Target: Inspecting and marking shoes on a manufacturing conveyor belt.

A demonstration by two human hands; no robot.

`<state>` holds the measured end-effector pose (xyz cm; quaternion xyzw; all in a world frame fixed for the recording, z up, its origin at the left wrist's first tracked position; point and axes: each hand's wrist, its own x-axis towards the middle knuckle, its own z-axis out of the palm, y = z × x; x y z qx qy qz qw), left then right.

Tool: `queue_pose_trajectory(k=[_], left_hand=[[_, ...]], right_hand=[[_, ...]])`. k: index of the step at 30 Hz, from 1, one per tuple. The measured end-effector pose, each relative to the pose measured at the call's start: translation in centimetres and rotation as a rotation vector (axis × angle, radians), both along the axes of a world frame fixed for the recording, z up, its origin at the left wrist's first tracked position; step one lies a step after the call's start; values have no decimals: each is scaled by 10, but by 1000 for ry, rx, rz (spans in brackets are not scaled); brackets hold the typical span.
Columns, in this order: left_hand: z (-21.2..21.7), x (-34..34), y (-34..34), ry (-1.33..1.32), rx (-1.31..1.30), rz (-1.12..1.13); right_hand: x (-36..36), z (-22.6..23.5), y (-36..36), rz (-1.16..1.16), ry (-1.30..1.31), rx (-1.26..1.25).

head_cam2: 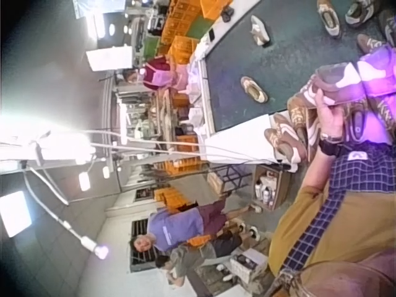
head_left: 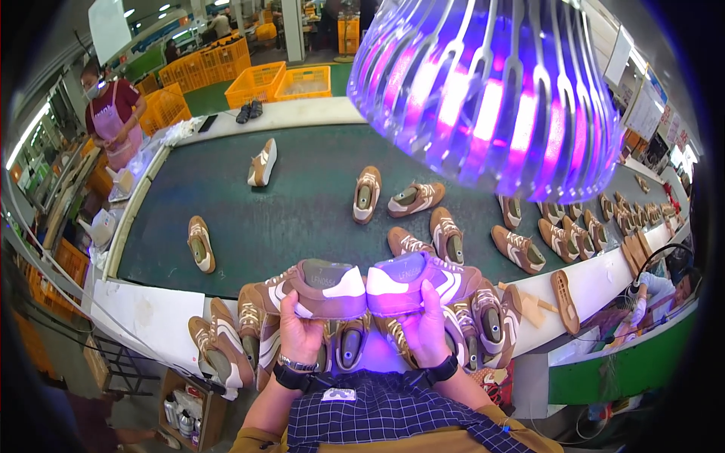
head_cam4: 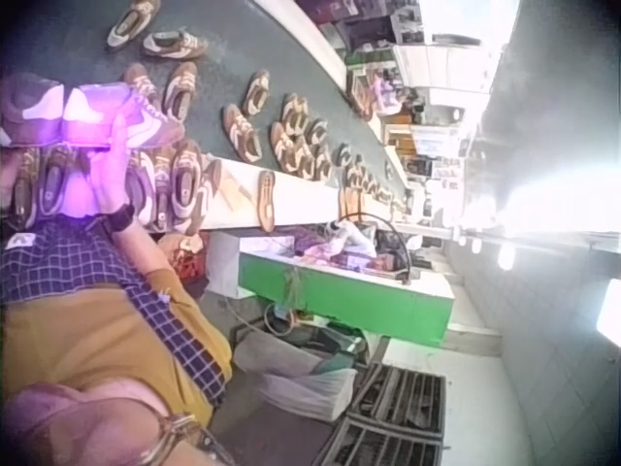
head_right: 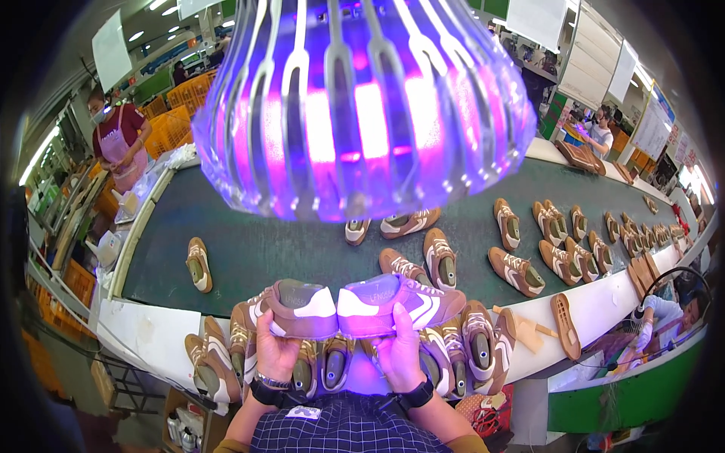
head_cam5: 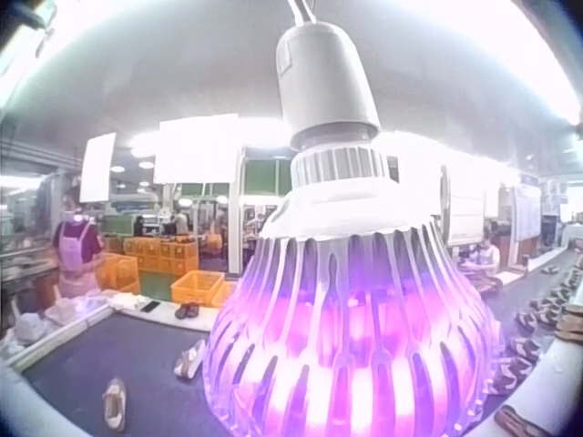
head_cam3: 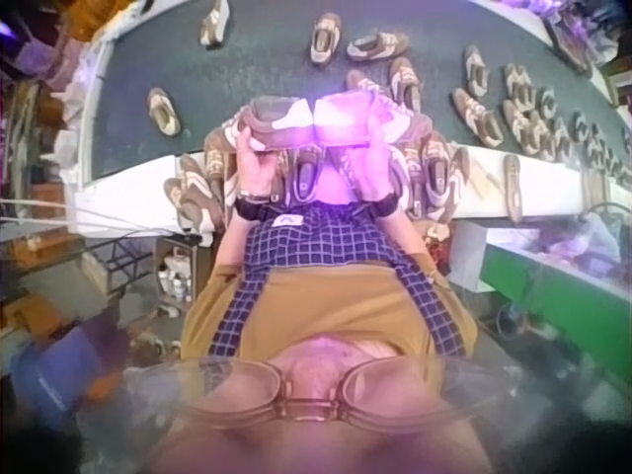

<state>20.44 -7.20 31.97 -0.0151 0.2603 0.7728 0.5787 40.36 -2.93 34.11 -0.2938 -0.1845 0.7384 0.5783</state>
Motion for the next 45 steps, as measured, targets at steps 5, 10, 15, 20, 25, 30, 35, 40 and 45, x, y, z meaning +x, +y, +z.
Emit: queue_pose_trajectory(k=[5, 10, 15, 20, 25, 30, 35, 40, 45], left_hand=[[-1, -1, -5, 55, 4, 23], [6, -2, -9, 140, 19, 37], [6, -5, -11, 117, -2, -10], [18, 4, -16, -48, 71, -153], [20, 1, -21, -145, 51, -247], [22, 1, -25, -295, 89, -387], [24, 6, -30, -421, 182, -402], [12, 5, -41, -457, 13, -426], [12, 10, -49, -410, -31, -509]], right_hand=[[0, 2, -1, -15, -29, 31], [3, 7, -3, -28, -30, 41], [5, 11, -1, 45, 2, 9], [6, 7, -3, 213, 120, 5], [30, -4, -10, 426, -2, -84], [57, -25, -17, 701, -901, 7], [63, -7, -20, 805, -1586, 252], [46, 21, -23, 672, -1711, 756], [-9, 57, -30, 176, -1243, 1207]])
